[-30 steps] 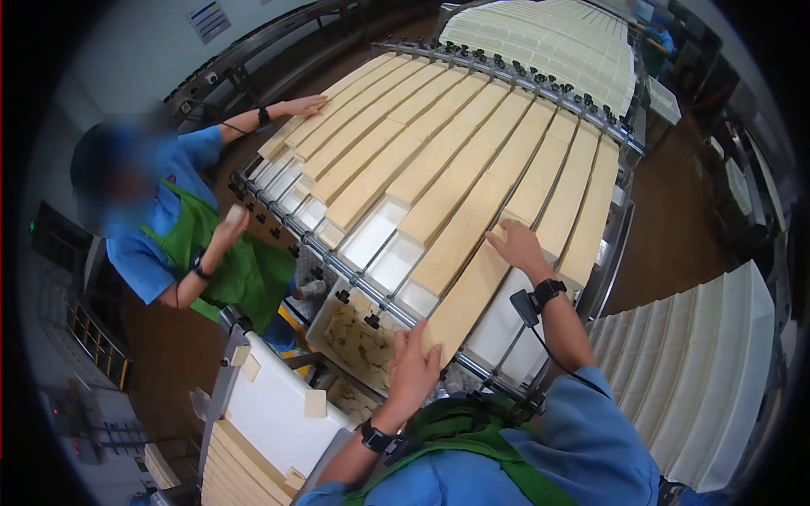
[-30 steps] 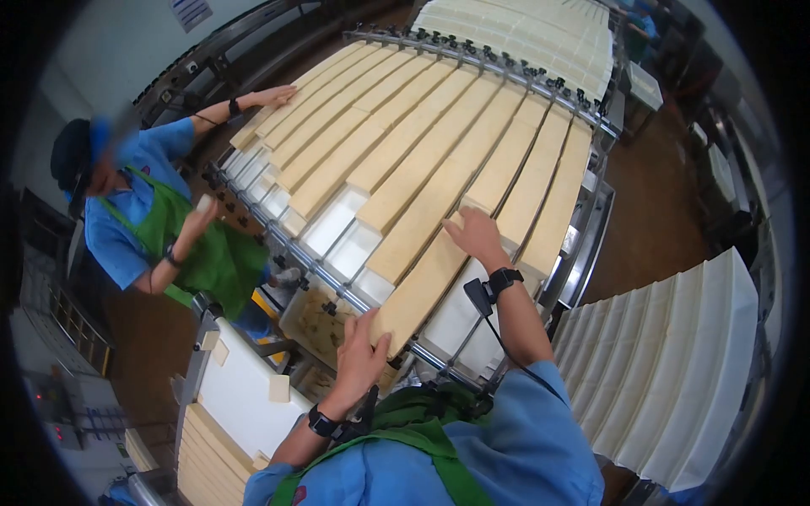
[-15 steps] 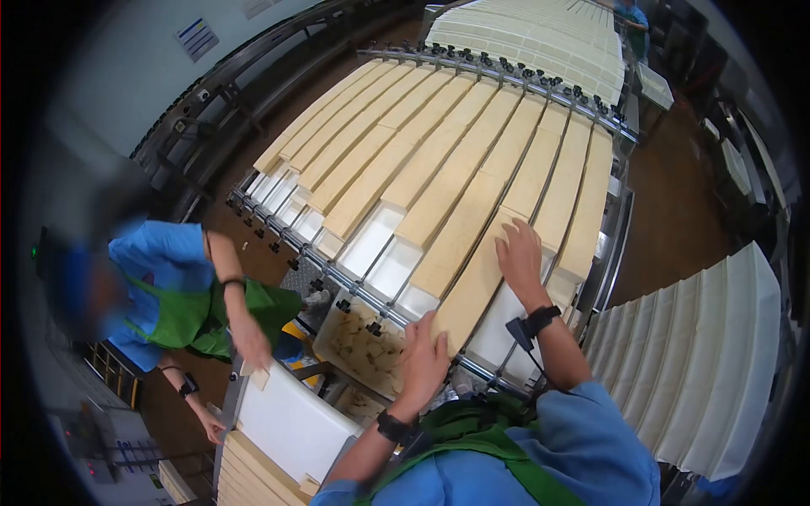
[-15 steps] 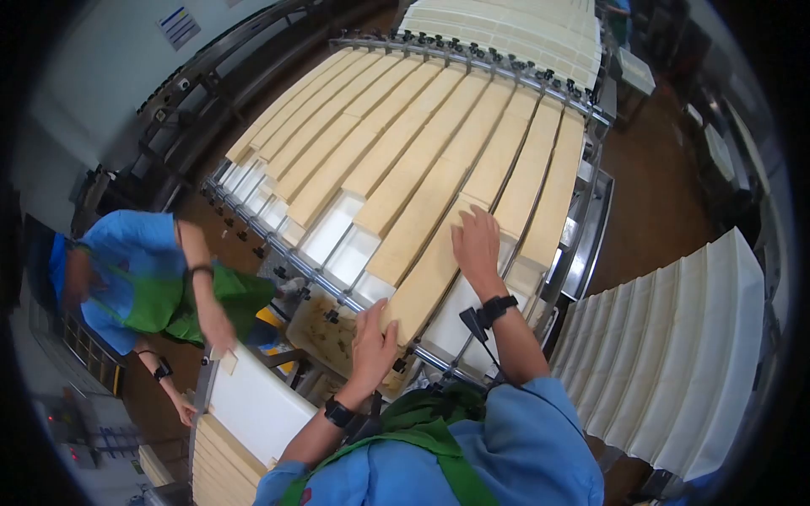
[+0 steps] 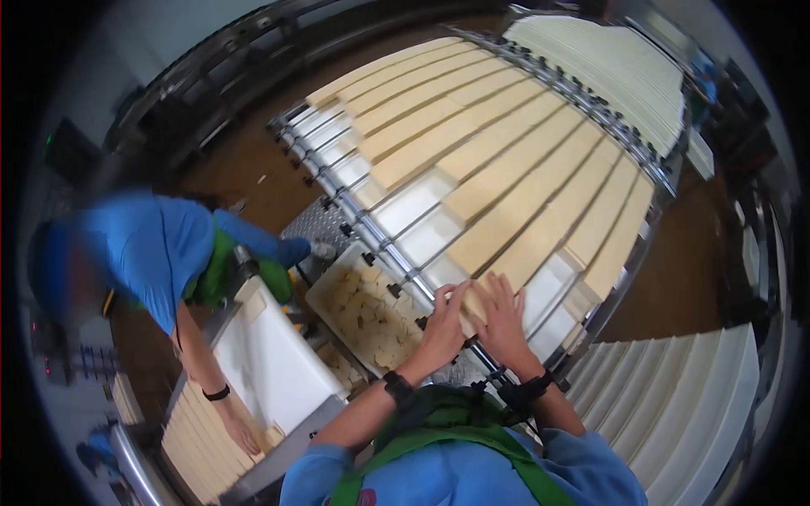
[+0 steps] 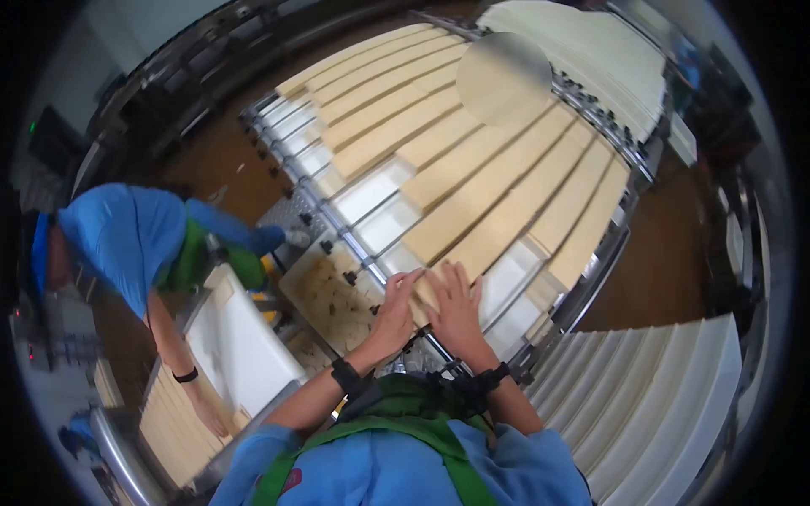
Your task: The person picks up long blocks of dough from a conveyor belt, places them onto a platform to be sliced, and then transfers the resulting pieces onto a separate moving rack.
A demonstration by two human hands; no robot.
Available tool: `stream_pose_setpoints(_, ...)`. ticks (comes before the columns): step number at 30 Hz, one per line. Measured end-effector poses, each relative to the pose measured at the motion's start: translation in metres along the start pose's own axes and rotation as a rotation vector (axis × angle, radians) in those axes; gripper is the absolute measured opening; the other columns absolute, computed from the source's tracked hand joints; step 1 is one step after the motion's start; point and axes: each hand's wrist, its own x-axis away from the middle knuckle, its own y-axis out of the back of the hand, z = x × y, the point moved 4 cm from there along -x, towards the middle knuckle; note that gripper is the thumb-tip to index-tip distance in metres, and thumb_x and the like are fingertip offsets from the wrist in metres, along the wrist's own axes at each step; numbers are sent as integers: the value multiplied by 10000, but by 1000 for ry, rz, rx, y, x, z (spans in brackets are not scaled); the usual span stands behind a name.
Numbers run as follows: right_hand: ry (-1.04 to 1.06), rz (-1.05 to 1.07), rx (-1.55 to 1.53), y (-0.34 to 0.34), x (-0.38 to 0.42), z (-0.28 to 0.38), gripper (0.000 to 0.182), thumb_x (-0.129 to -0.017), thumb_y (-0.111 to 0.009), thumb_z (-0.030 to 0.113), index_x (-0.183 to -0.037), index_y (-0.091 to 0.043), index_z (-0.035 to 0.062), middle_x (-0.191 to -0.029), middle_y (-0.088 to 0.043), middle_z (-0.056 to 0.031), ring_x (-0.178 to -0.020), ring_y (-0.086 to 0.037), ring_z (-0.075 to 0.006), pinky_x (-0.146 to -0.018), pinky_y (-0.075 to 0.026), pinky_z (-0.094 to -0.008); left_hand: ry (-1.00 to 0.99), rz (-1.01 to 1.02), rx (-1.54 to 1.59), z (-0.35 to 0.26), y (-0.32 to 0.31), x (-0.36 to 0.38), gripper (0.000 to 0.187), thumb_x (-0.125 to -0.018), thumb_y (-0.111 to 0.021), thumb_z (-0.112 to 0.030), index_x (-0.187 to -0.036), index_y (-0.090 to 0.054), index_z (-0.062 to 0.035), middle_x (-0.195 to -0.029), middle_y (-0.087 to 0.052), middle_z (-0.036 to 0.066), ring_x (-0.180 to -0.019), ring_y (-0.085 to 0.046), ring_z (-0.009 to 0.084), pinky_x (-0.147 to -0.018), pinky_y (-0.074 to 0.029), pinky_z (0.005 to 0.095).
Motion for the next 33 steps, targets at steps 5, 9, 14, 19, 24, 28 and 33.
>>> stream_pose_setpoints(5, -76, 110, 171, -23, 2, 2, 798, -938, -662, 246, -1634, -289, 131, -1698, -175, -219, -1586, -111, -416, -1231, -42, -668, 59, -271, 56, 21, 21, 29, 771, -788, -392, 178, -1525, -397, -47, -1407, -400, 260, -1347, -442, 453, -1142, -396, 434)
stream_pose_setpoints(9, -77, 151, 105, -35, -8, -14, 867, -915, -662, 249, -1647, -228, 83, -1676, -115, -335, -1572, -73, -486, -1234, -28, -661, 167, -612, -155, 42, 87, 71, 714, -857, -471, 120, -1544, -368, -47, -1431, -404, 272, -1347, -442, 461, -1142, -393, 451)
stream_pose_setpoints(14, -151, 143, 350, -29, -27, -14, 838, -939, -658, 302, -1651, -247, 141, -1698, -154, -272, -1569, -121, -479, -1232, -115, -653, 353, -859, -233, 116, 135, 162, 579, -940, -579, -39, -1501, -441, -71, -1418, -476, 251, -1272, -493, 467, -1090, -427, 501)
stream_pose_setpoints(19, -41, 122, 636, -52, -44, -49, 883, -984, -512, 618, -1649, -224, 114, -1681, -214, -275, -1495, -292, -510, -1083, -342, -756, 312, -1230, -357, 117, 173, 296, 381, -893, -602, -16, -1272, -632, -39, -1161, -648, 195, -1100, -610, 408, -981, -505, 491)
stream_pose_setpoints(24, 57, -68, 952, -68, -55, -77, 825, -998, -445, 627, -1588, -378, 54, -1590, -389, -306, -1395, -454, -491, -1022, -440, -690, 845, -1727, -464, 148, 191, 442, 443, -884, -622, -33, -1321, -560, -1, -1282, -565, 248, -1256, -501, 433, -1116, -376, 499)
stream_pose_setpoints(28, -34, 13, 1022, -59, -76, -53, 788, -1011, -481, 590, -1597, -374, 74, -1599, -364, -317, -1436, -403, -495, -1065, -378, -709, 1154, -1835, -477, 202, 196, 529, 614, -879, -716, -138, -1407, -463, 47, -1377, -389, 313, -1257, -465, 484, -1122, -359, 521)
stream_pose_setpoints(33, 501, 5, 176, -103, -108, 258, 504, -897, -666, 48, -1387, -565, -12, -1351, -595, -240, -1294, -537, -397, -1124, -408, -478, 1124, -1686, -393, 198, 240, 546, 727, -826, -803, -168, -1428, -454, 43, -1357, -371, 291, -1210, -491, 479, -1074, -417, 503)
